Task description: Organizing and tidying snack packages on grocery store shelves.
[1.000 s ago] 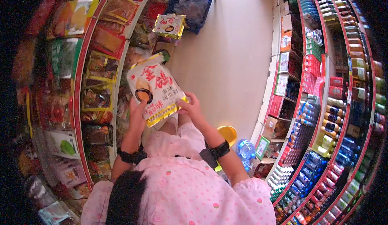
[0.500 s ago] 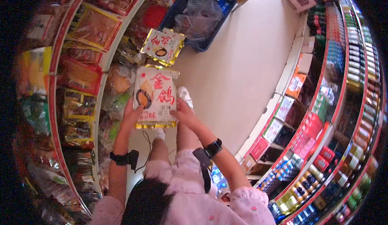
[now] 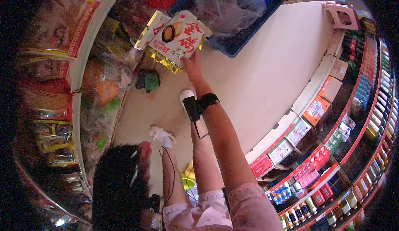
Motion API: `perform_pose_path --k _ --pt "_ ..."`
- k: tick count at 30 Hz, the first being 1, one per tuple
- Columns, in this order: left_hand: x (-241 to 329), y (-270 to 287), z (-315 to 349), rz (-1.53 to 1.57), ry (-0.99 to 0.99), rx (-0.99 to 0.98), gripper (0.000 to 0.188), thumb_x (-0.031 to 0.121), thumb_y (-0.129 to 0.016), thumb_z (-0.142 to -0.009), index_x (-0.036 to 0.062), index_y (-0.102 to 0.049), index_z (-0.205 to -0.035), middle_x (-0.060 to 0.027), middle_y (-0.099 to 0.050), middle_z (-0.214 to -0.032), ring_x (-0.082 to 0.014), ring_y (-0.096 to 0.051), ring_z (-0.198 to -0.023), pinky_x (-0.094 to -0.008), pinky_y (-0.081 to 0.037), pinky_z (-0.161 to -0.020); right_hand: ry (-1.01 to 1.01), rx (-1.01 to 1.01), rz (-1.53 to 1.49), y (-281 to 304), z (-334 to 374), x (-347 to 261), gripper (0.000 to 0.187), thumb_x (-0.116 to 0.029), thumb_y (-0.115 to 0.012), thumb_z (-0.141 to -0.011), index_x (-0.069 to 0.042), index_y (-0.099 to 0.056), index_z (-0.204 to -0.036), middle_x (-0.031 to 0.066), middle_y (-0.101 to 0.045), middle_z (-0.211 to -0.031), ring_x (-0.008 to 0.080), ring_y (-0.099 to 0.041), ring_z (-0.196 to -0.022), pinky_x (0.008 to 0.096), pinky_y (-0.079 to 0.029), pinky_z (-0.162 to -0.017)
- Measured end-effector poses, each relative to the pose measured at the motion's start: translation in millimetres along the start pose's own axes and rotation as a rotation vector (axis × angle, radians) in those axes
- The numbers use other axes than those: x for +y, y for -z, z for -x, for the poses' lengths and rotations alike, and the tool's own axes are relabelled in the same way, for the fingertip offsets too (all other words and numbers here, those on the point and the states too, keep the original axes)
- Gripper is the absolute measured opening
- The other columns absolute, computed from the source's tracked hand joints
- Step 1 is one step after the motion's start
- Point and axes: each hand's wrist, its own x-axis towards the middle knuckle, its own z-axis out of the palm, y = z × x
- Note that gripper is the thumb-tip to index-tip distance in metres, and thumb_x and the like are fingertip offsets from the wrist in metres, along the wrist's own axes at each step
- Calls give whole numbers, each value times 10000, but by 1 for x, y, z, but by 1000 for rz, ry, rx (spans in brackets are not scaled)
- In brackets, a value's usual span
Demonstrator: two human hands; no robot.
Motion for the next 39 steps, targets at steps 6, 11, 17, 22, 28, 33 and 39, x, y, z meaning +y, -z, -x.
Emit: perform_pose_path --k 6,11,17,22,28,33,39 --pt "50 -34 -4 51 -46 65 366 71 -504 -828 34 -385 -1172 -119 -464 -1143 -228 -454 -1095 -359 -362 -929 173 -20 229 8 -24 38 407 25 -606 -677 -30 -476 -1059 86 -615 -951 175 -612 -743 277 -494 -553" --pt "89 -31 -18 141 -48 87 341 60 -487 -832 32 -405 -1162 -121 -475 -1143 -231 -458 -1100 -347 -364 -929 58 89 650 19 -23 21 395 -153 -665 -676 -23 -494 -1008 177 -599 -940 276 -605 -835 373 -462 -748" --pt "97 -12 -9 173 -85 148 320 65 -483 -836 8 -412 -1143 -131 -502 -1106 -229 -487 -1061 -347 -385 -897 17 235 948 50 1 16 385 -329 -641 -740 -55 -534 -989 141 -555 -923 303 -569 -850 410 -447 -729" --pt "84 12 35 315 -152 170 224 84 -480 -850 17 -468 -1063 -122 -544 -1024 -209 -527 -967 -343 -406 -860 -268 -128 1096 88 99 10 297 -317 -578 -798 -42 -523 -894 127 -600 -894 283 -570 -847 403 -463 -702" --pt "130 69 129 40 -282 203 112 67 -535 -827 31 -458 -900 -64 -559 -851 -148 -554 -838 -291 -443 -780 -286 -514 1109 133 219 24 156 -149 -666 -742 -63 -550 -800 57 -616 -763 156 -584 -592 296 -478 -502" --pt "107 150 225 163 -333 402 129 52 -561 -806 42 -441 -850 -37 -535 -775 -110 -531 -763 -264 -442 -698 254 -1101 1254 15 307 -28 248 -208 -658 -707 -54 -575 -881 104 -610 -812 202 -590 -769 328 -474 -665" --pt "53 227 302 66 -408 762 140 38 -563 -789 47 -425 -812 -33 -491 -705 -92 -491 -684 -252 -421 -642 605 -1251 1249 -97 303 14 240 -228 -631 -694 -31 -586 -824 119 -616 -768 234 -591 -742 319 -467 -689"
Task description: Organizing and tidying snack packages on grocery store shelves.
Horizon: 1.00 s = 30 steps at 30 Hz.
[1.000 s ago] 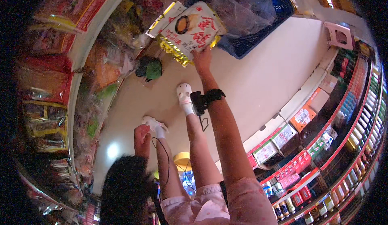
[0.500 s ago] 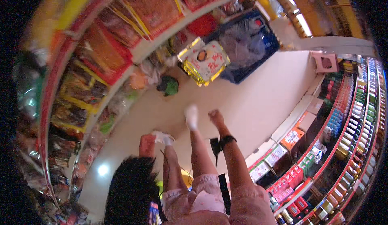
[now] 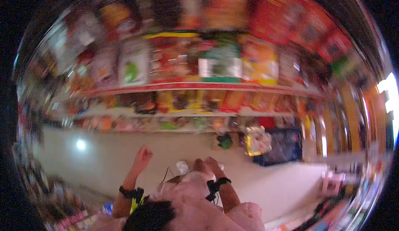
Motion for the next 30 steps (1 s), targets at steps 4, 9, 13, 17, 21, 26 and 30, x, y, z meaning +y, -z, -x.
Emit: perform_pose_path --k 4,9,13,17,21,26,30 --pt "-79 81 56 58 0 307 133 42 -554 -794 51 -421 -798 -18 -475 -692 -106 -501 -677 -261 -426 -647 -167 -425 -196 -16 -74 -73 203 -212 -621 -707 -46 -610 -822 53 -617 -720 148 -596 -690 276 -478 -643" --pt "-100 131 106 569 181 705 91 52 -525 -797 87 -441 -788 0 -501 -707 -129 -517 -707 -277 -423 -639 -125 -373 24 -35 -141 -110 212 -211 -619 -718 -45 -610 -851 24 -596 -706 123 -573 -637 266 -478 -583" --pt "-85 159 120 649 337 881 78 59 -508 -794 100 -443 -786 -2 -513 -718 -120 -522 -745 -250 -406 -649 -203 -444 -92 -39 -172 -167 210 -204 -595 -718 -49 -596 -859 27 -584 -679 127 -562 -582 264 -471 -538" --pt "-108 196 104 624 391 853 75 74 -500 -800 116 -439 -784 2 -523 -731 -112 -533 -768 -239 -394 -661 -22 -502 -120 -70 -216 -151 231 -220 -576 -720 -65 -576 -891 16 -581 -668 121 -563 -570 258 -453 -502" --pt "-149 257 101 584 438 890 82 94 -510 -811 124 -438 -786 11 -527 -737 -105 -534 -759 -242 -395 -659 -284 -624 -111 -108 -245 -230 193 -226 -570 -714 -73 -586 -831 16 -581 -652 123 -564 -560 264 -444 -481" --pt "-165 367 34 499 343 782 69 110 -511 -820 132 -450 -797 23 -530 -744 -103 -536 -764 -252 -401 -657 -209 -517 16 -158 -280 -263 192 -259 -563 -688 -82 -583 -616 41 -572 -595 129 -563 -534 281 -434 -461" --pt "-241 457 -33 473 380 681 75 202 -519 -852 161 -493 -909 24 -545 -819 -113 -532 -799 -263 -415 -694 -181 -369 -147 -182 -292 -283 184 -247 -556 -701 -70 -585 -657 64 -566 -597 158 -553 -529 299 -436 -475"
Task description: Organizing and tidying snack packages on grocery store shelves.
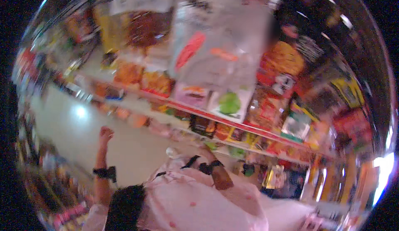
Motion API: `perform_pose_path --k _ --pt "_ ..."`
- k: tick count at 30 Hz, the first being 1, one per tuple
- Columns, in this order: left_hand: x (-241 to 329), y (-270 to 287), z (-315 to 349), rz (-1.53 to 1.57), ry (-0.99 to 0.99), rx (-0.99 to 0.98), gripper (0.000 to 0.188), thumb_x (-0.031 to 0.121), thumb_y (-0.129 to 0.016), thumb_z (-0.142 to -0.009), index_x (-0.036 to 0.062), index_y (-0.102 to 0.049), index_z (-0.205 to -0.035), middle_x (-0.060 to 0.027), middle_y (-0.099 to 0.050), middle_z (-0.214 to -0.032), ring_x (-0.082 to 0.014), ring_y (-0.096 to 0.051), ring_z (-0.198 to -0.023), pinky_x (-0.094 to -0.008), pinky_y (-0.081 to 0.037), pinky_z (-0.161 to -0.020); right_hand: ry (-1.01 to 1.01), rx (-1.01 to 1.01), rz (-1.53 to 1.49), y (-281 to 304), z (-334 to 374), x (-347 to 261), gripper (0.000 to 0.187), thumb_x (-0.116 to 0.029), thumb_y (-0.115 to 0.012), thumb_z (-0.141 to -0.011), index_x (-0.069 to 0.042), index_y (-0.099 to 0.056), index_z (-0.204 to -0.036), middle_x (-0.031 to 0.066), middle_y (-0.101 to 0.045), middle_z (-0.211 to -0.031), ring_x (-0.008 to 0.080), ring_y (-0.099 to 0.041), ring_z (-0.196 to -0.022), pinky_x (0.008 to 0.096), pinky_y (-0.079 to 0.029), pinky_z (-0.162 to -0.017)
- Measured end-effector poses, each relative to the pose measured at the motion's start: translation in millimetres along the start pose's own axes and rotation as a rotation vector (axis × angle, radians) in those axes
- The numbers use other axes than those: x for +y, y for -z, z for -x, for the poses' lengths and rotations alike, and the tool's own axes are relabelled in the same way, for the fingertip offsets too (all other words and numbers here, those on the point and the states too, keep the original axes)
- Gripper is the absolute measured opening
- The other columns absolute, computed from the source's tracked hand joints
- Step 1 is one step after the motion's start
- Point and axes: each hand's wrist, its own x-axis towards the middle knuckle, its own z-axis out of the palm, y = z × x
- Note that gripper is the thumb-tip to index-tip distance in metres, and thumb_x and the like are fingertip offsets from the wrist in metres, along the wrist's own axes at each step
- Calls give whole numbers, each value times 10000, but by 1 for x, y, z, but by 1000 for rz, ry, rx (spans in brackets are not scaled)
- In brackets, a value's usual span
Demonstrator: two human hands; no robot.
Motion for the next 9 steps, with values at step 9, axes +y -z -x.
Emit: perform_pose_path --k 9 --pt "36 193 -340 -151 -170 -89 445 239 -627 -774 139 -456 -1173 -56 -497 -1091 -168 -476 -1029 -431 -413 -876 -188 204 142 -38 -1 -57 216 -210 -550 -745 -29 -593 -854 160 -584 -696 254 -563 -598 352 -454 -547"
